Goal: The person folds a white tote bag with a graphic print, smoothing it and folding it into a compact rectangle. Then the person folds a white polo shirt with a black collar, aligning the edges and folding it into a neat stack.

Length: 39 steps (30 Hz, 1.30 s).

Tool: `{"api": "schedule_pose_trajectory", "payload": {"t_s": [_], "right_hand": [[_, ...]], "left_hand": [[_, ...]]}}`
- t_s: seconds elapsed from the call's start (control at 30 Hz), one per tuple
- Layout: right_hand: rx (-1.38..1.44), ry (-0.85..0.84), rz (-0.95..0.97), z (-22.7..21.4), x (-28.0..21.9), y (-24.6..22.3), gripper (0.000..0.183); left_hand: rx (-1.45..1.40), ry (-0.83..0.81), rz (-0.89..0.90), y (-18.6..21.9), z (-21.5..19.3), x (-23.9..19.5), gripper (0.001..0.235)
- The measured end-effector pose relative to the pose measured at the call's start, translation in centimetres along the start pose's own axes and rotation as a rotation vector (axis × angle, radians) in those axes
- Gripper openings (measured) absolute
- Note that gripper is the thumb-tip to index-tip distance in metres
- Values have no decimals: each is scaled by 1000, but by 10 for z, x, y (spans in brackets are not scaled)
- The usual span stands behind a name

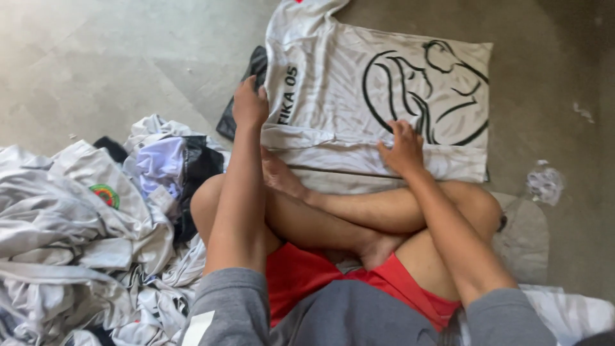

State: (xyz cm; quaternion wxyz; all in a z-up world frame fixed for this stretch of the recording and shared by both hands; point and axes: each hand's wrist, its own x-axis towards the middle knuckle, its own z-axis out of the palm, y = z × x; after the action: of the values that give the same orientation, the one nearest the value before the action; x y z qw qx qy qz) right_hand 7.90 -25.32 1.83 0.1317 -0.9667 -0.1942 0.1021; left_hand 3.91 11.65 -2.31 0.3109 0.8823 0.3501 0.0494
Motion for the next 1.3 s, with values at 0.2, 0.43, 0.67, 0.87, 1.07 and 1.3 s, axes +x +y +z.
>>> {"api": "schedule_pose_trajectory", "payload": {"t_s": [0.2,0.43,0.67,0.87,1.07,1.3], "right_hand": [[215,58,-237,3,68,-101,49],[29,-68,-414,38,129,-207,55],[13,105,-234,87,162,-198,52],[-101,-117,-211,75,154,-197,57],[-131,-165,-133,73,150,-206,60],[-27,-172,-133,63,146,-208,57]], "left_hand": [[-6,-84,57,9,-63,28,34],[-169,-133,-30,-4,-22,63,40],[-136,-274,-73,22,-19,80,53],[-298,-48,-238,2,-15,82,25],[-495,93,-392,-2,-37,75,22],[-392,-63,-382,-9,-44,77,30]]}}
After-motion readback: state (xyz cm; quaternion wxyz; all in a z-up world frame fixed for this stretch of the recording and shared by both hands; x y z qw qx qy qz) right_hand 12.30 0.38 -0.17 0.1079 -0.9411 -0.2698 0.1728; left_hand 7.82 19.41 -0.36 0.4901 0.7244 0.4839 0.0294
